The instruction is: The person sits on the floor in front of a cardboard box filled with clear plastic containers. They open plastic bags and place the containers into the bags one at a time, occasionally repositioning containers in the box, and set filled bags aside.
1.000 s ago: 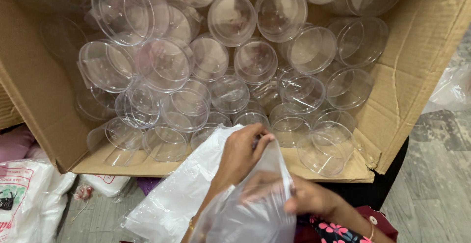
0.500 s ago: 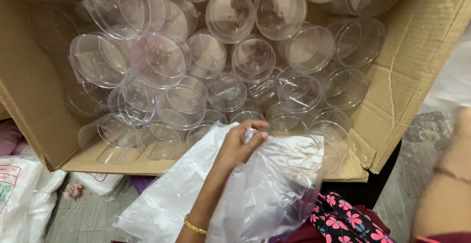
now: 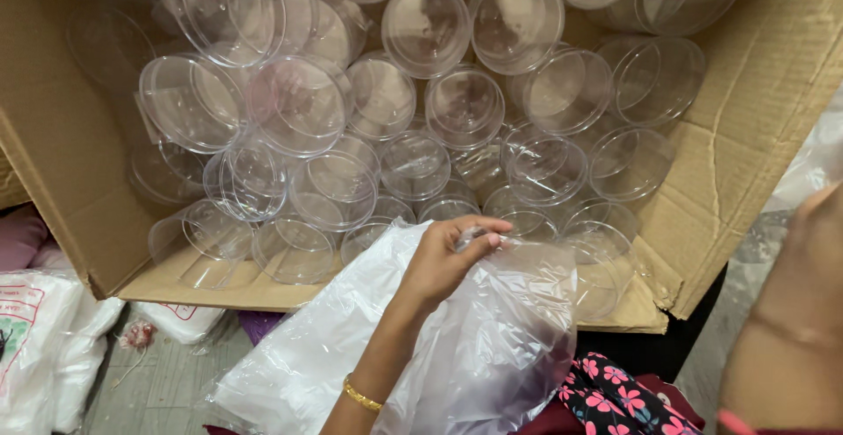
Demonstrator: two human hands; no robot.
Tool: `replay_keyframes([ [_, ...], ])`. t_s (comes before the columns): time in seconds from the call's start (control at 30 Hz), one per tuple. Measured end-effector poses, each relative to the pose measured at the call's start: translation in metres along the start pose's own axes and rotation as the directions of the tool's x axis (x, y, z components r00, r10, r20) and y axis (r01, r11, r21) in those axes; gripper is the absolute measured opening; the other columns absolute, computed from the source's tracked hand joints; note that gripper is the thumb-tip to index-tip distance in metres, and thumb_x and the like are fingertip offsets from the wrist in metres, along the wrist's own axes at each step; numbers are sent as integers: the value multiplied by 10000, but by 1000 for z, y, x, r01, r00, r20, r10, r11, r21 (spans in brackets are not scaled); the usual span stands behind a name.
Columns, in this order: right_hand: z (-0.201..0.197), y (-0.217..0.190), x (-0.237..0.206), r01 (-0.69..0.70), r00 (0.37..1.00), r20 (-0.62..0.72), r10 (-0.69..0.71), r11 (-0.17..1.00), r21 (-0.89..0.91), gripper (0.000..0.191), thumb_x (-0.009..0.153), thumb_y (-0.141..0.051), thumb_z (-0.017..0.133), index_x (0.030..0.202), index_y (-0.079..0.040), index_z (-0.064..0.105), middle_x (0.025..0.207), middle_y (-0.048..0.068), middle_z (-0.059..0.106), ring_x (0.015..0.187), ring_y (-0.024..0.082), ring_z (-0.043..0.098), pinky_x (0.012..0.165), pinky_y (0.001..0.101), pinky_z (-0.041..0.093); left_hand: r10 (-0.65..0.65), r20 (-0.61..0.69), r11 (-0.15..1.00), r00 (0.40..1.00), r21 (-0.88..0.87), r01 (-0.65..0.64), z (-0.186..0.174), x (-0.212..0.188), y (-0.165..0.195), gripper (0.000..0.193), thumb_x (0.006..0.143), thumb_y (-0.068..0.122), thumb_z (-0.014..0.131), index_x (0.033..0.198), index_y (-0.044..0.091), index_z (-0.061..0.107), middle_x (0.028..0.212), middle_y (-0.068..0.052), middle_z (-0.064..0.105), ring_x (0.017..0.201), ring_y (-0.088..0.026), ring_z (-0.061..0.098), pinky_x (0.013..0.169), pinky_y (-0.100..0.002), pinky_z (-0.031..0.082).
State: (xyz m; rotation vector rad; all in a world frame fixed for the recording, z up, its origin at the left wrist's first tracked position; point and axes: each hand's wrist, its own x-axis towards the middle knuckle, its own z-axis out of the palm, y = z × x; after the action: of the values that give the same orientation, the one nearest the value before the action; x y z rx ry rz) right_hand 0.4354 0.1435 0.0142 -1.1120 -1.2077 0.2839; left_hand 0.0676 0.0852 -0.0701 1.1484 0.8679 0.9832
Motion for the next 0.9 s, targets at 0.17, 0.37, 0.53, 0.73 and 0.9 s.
replay_keyframes([
  [0.17,58,-65,-84,-206,831,540,137,976,68,506,870,-177,702,1349,-49,600,1275,22,629,1044,99,606,860,258,532,86,24,993,996,79,-88,4,1,5,228,956,118,687,1157,54,773,1043,-49,787,945,-79,703,878,-238,539],
  [0.37,101,-34,-138,-506,442,809,387,853,-131,241,955,-139,700,1134,12,757,950,25,732,865,90,639,770,246,522,148,-61,986,987,83,-143,-8,-2,0,230,948,151,703,1142,58,787,994,-15,769,884,-67,658,808,-243,511],
  [0.53,90,-21,-151,-378,456,771,445,881,-285,261,977,-184,626,1119,-9,759,865,-3,757,776,61,619,683,240,525,55,-121,997,991,55,-49,-5,6,-23,243,993,224,699,1085,29,812,879,-17,725,753,-71,538,677,-248,425],
  [0.73,87,1,-164,-666,574,664,478,745,39,270,971,-177,656,1094,50,738,973,45,769,868,94,680,783,245,552,-42,12,983,999,-180,44,-2,-5,-39,272,1050,283,649,1035,22,725,885,33,650,804,-43,537,726,-226,425],
  [0.9,53,26,-191,-950,251,818,518,294,106,256,973,-245,703,941,8,704,837,54,715,708,112,637,645,275,529,-212,16,918,977,-338,205,-15,-20,-34,264,978,340,579,963,106,703,842,43,675,779,-49,599,711,-237,489],
])
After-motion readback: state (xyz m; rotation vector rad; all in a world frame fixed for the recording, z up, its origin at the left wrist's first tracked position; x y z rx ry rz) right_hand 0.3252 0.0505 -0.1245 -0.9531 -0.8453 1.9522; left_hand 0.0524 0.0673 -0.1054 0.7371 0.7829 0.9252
